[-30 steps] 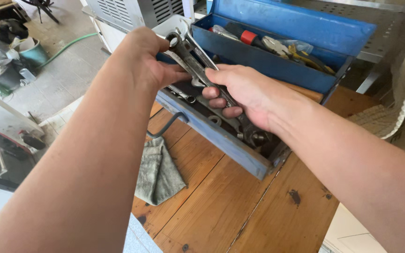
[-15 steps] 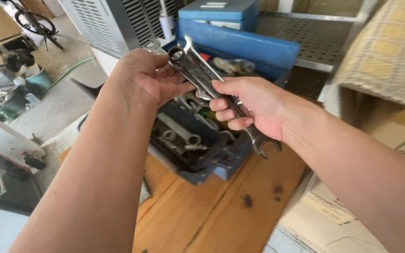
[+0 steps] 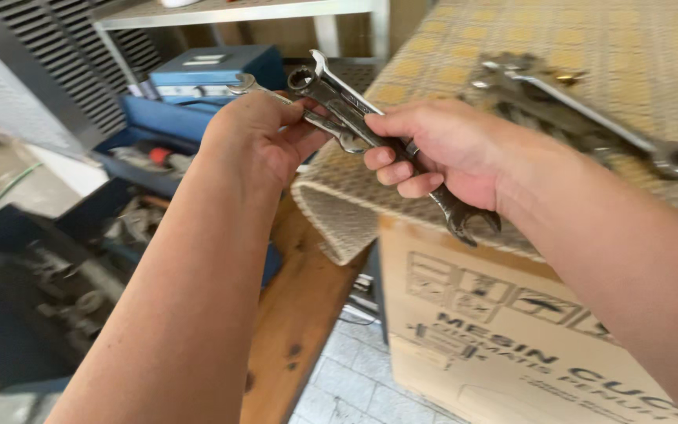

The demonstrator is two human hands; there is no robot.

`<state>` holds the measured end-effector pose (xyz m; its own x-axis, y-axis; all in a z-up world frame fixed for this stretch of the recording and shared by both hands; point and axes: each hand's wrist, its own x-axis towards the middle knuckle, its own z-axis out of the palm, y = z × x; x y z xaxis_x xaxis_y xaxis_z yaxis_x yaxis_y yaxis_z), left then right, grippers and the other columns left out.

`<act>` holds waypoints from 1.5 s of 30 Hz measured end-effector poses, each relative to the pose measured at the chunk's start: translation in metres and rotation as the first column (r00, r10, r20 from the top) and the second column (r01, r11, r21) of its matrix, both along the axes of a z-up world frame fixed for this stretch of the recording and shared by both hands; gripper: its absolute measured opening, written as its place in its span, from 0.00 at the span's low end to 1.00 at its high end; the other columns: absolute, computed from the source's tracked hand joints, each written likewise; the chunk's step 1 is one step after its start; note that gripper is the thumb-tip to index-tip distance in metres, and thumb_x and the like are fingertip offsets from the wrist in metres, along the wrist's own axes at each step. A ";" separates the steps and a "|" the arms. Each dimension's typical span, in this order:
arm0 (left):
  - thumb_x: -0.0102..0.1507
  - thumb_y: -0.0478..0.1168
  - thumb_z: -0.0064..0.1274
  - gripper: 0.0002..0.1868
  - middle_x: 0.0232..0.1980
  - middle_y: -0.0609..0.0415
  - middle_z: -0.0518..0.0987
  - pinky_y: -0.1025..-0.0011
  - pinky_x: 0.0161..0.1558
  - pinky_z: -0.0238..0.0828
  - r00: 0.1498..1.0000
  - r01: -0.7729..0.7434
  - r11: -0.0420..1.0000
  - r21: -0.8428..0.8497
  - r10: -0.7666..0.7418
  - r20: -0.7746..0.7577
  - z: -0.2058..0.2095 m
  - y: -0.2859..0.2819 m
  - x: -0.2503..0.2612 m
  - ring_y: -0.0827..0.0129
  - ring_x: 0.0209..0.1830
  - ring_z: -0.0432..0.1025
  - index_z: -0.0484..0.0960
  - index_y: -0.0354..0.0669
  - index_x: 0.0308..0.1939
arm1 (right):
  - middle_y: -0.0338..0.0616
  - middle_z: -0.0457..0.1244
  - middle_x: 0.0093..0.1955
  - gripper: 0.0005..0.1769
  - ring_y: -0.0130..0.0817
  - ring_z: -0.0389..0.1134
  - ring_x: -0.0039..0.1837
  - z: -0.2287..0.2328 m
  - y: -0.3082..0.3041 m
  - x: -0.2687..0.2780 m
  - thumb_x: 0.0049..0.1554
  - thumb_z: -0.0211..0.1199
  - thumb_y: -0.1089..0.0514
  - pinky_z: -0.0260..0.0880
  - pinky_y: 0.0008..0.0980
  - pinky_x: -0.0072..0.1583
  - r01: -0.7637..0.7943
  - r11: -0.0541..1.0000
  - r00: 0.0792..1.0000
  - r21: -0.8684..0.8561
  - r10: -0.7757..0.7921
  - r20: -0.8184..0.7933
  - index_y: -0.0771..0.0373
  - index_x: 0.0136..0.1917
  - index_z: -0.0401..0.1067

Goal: The person opens a blue metal toolbox and moves various tools including wrenches, pliers, and a hammer between the tiers of the box, then places several wrenches onto a padded surface.

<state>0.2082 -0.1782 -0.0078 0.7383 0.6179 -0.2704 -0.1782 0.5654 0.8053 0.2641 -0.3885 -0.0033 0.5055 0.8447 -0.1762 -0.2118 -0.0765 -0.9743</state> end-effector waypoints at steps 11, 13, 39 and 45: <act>0.65 0.24 0.38 0.10 0.43 0.37 0.82 0.59 0.36 0.86 0.989 0.120 0.964 0.239 -0.094 -0.116 -0.020 -0.132 0.138 0.51 0.38 0.84 0.72 0.25 0.49 | 0.42 0.63 0.37 0.11 0.21 0.55 0.32 0.002 -0.122 0.099 0.64 0.50 0.56 0.48 0.21 0.27 0.381 0.917 0.917 -0.117 -0.357 0.179 0.62 0.56 0.69; 0.65 0.25 0.38 0.10 0.43 0.36 0.82 0.59 0.36 0.87 0.986 0.147 0.968 0.206 -0.126 -0.112 -0.022 -0.143 0.155 0.50 0.38 0.84 0.73 0.24 0.48 | 0.43 0.64 0.38 0.12 0.21 0.56 0.32 -0.001 -0.131 0.111 0.65 0.50 0.57 0.48 0.21 0.28 0.425 0.894 0.898 -0.139 -0.398 0.185 0.63 0.57 0.70; 0.51 0.37 0.67 0.16 0.36 0.47 0.87 0.69 0.40 0.81 0.983 0.108 0.278 0.955 0.114 -0.144 -0.031 -0.150 0.164 0.65 0.32 0.83 0.88 0.39 0.43 | 0.42 0.72 0.56 0.18 0.29 0.72 0.57 -0.003 -0.111 0.163 0.57 0.63 0.62 0.71 0.32 0.59 0.532 0.847 0.475 0.018 -0.316 0.821 0.56 0.61 0.77; 0.51 0.38 0.66 0.16 0.39 0.44 0.86 0.63 0.49 0.77 0.995 0.025 0.083 0.996 0.094 -0.033 -0.035 -0.157 0.150 0.55 0.42 0.82 0.87 0.40 0.43 | 0.48 0.70 0.59 0.19 0.42 0.72 0.58 -0.004 -0.109 0.144 0.57 0.65 0.57 0.70 0.41 0.62 0.609 0.792 0.208 -0.040 -0.111 0.972 0.51 0.62 0.78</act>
